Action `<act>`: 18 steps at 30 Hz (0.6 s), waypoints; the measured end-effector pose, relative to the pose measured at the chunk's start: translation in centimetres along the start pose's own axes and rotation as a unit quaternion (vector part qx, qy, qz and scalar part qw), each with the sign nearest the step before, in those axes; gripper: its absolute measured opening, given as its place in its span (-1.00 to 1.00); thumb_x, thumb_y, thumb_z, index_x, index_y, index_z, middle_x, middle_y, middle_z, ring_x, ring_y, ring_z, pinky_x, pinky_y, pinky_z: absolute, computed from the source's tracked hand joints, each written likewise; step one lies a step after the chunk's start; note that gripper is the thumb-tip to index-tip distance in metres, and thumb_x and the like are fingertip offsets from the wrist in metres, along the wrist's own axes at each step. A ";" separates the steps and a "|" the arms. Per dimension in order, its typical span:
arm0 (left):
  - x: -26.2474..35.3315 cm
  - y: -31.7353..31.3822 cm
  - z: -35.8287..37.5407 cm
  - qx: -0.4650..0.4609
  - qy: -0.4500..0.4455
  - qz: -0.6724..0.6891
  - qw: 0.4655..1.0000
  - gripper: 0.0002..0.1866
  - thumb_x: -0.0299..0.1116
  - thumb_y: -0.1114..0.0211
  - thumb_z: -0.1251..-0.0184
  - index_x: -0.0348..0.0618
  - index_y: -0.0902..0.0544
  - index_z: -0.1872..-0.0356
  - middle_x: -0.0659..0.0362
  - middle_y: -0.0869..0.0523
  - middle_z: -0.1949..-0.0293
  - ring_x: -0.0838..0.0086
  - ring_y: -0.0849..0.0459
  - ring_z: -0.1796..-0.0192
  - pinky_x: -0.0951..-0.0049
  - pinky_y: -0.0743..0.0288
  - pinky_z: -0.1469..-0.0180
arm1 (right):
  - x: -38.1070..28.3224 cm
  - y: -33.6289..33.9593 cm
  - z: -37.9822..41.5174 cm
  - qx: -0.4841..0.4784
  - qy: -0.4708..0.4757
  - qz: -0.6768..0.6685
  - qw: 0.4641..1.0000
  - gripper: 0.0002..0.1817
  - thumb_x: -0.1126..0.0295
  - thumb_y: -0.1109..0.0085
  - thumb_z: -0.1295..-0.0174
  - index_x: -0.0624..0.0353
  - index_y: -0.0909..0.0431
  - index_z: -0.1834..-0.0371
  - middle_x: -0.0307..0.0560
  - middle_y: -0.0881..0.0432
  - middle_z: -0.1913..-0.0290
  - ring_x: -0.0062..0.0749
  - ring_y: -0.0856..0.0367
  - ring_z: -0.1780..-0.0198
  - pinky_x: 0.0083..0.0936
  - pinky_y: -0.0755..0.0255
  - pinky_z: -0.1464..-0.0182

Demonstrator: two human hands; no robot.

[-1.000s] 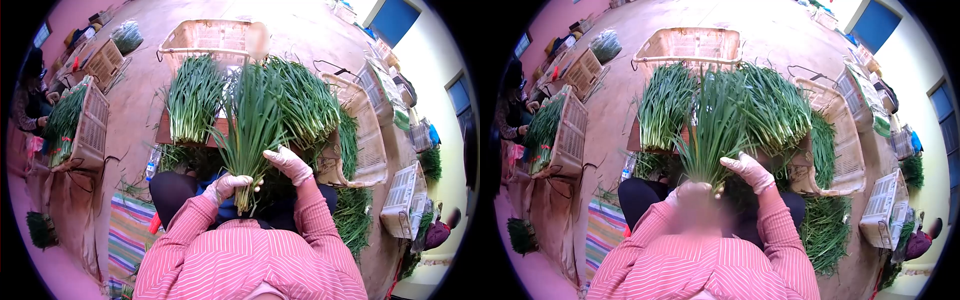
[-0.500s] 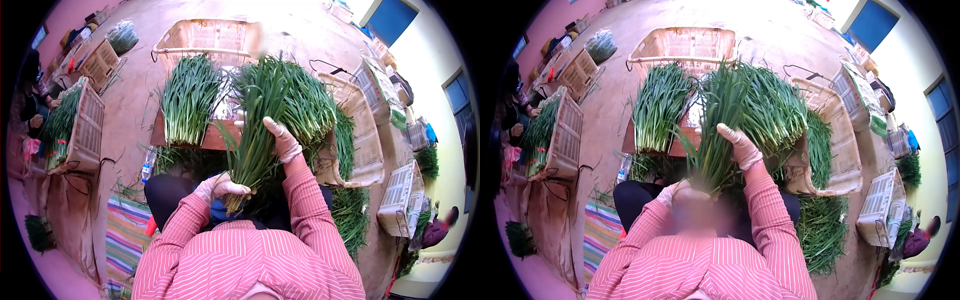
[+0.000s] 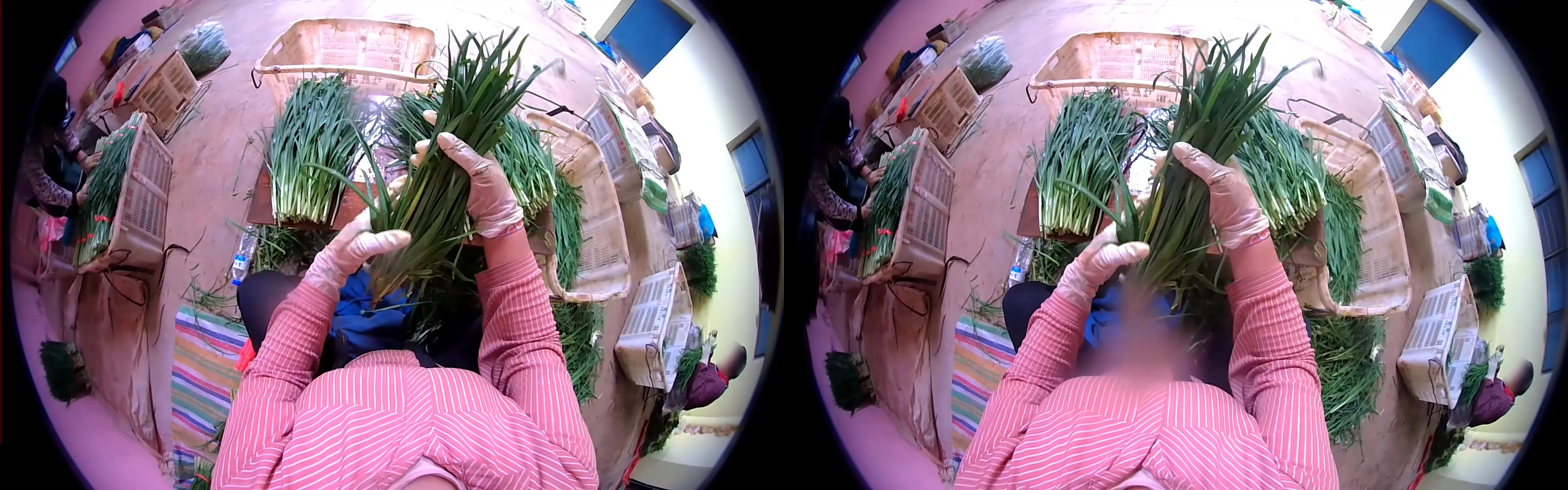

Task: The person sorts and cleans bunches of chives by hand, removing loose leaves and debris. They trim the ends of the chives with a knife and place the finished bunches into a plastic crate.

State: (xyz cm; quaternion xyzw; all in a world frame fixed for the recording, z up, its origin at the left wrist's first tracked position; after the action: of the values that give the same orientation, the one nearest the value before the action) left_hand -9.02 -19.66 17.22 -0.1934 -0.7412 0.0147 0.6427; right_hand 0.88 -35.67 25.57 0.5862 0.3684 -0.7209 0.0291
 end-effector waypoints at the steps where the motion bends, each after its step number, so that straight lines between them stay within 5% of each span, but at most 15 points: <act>1: 0.0 -0.2 -0.4 -0.011 0.049 0.044 0.998 -0.19 -0.35 -0.31 -0.28 -0.23 -0.04 -0.46 0.16 -0.45 -0.23 0.47 -0.40 -0.22 0.38 -0.24 -0.30 | -0.1 -0.1 0.4 0.014 -0.003 0.005 1.000 -0.48 0.32 -0.18 -0.27 0.21 -0.36 -0.28 -0.09 -0.66 0.23 -0.39 -0.67 0.20 -0.42 -0.63 0.15; 4: -0.4 -1.4 -1.6 0.084 0.029 -0.057 0.994 -0.50 -0.38 -0.31 -0.29 -0.25 -0.46 -0.24 0.27 -0.63 0.01 0.60 -0.55 -0.01 0.55 -0.40 -0.12 | -0.5 -0.1 1.8 0.051 0.043 0.047 0.997 -0.66 0.39 -0.22 -0.24 0.26 -0.51 -0.06 -0.07 -0.68 0.24 -0.42 -0.68 0.28 -0.50 -0.60 0.21; 5: -1.2 -1.5 -2.0 0.122 0.020 0.035 0.992 -0.66 -0.40 -0.28 -0.32 -0.23 -0.58 -0.10 0.29 -0.68 0.09 0.63 -0.59 0.05 0.60 -0.44 -0.04 | -0.3 0.4 1.9 0.061 0.083 0.039 0.994 -0.63 0.41 -0.21 -0.24 0.25 -0.48 -0.10 -0.02 -0.68 0.22 -0.37 -0.69 0.24 -0.46 -0.62 0.17; 8: -2.1 -1.1 -2.4 0.141 0.023 0.172 0.975 -0.70 -0.44 -0.17 -0.38 -0.24 -0.57 -0.09 0.17 -0.68 0.04 0.50 -0.63 0.00 0.50 -0.49 -0.09 | -1.2 1.9 3.8 0.107 0.079 -0.009 0.991 -0.59 0.40 -0.20 -0.25 0.24 -0.44 -0.16 0.01 -0.68 0.21 -0.32 -0.69 0.22 -0.43 -0.62 0.15; 10: -2.0 -1.4 -2.3 0.116 0.019 0.314 0.942 -0.67 -0.41 -0.10 -0.41 -0.35 -0.51 -0.11 0.01 -0.69 0.06 0.26 -0.67 0.00 0.22 -0.46 -0.19 | -1.0 4.1 4.6 0.130 0.091 -0.065 0.985 -0.55 0.37 -0.19 -0.28 0.19 -0.41 -0.23 0.02 -0.67 0.19 -0.29 -0.69 0.20 -0.40 -0.62 0.12; 12: -2.5 -0.8 -1.8 0.100 -0.003 0.365 0.926 -0.68 -0.35 -0.07 -0.43 -0.38 -0.51 -0.07 0.02 -0.72 0.20 0.18 -0.67 0.01 0.12 -0.45 -0.19 | -1.3 5.5 5.5 0.134 0.108 -0.086 0.981 -0.59 0.37 -0.16 -0.29 0.16 -0.44 -0.21 -0.02 -0.67 0.19 -0.30 -0.69 0.21 -0.40 -0.61 0.11; 13: -3.2 -0.7 -1.9 0.108 -0.030 0.405 0.907 -0.67 -0.28 -0.05 -0.46 -0.36 -0.55 -0.02 0.15 -0.65 0.47 0.23 -0.67 0.22 0.16 -0.45 -0.20 | -1.3 6.6 5.8 0.130 0.119 -0.082 0.981 -0.61 0.36 -0.13 -0.32 0.14 -0.46 -0.20 -0.08 -0.65 0.21 -0.35 -0.66 0.21 -0.41 -0.59 0.10; 14: -2.3 -1.4 -2.1 0.088 -0.058 0.411 0.906 -0.67 -0.18 0.01 -0.51 -0.21 -0.61 0.10 0.39 -0.36 0.72 0.54 -0.43 0.57 0.36 -0.50 0.05 | -1.3 7.5 6.1 0.120 0.138 -0.104 0.978 -0.61 0.33 -0.10 -0.34 0.17 -0.45 -0.22 -0.16 -0.63 0.27 -0.42 -0.63 0.25 -0.43 -0.57 0.15; 16: -3.0 -0.4 -1.8 -0.007 -0.059 0.449 0.892 -0.62 -0.11 0.04 -0.52 -0.15 -0.65 0.24 0.44 -0.20 0.82 0.66 -0.13 0.73 0.56 -0.29 0.42 | -2.1 9.3 7.1 0.115 0.174 -0.136 0.968 -0.58 0.33 -0.11 -0.34 0.21 -0.43 -0.24 -0.22 -0.59 0.33 -0.47 -0.58 0.31 -0.44 -0.54 0.17; 17: -3.0 -0.5 -1.4 0.063 -0.027 0.448 0.891 -0.58 -0.06 0.05 -0.51 -0.13 -0.64 0.34 0.44 -0.16 0.85 0.67 -0.08 0.80 0.58 -0.04 0.56 | -2.5 9.7 8.0 0.226 0.185 -0.126 0.948 -0.69 0.32 -0.11 -0.33 0.25 -0.52 -0.06 -0.24 -0.57 0.37 -0.48 -0.55 0.35 -0.46 -0.52 0.17; 18: -4.1 0.2 -1.3 0.042 -0.032 0.437 0.898 -0.58 -0.05 0.06 -0.52 -0.11 -0.62 0.36 0.44 -0.18 0.85 0.67 -0.11 0.81 0.58 -0.08 0.58 | -3.2 10.5 8.7 0.250 0.187 -0.125 0.942 -0.83 0.33 -0.11 -0.33 0.21 -0.56 0.19 -0.23 -0.55 0.40 -0.47 -0.54 0.36 -0.46 -0.52 0.16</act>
State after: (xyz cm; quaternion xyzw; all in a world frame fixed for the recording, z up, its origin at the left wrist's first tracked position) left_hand -7.29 -21.08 13.48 -0.4699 -0.6008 0.3313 0.5554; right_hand -0.29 -49.49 23.46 0.6478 0.2458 -0.6651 -0.2784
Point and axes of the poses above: each hand's wrist, its own z-axis away from the middle knuckle, its own y-axis out of the back of the hand, x = y × z, the point moved 1 cm from there along -z, towards the middle knuckle
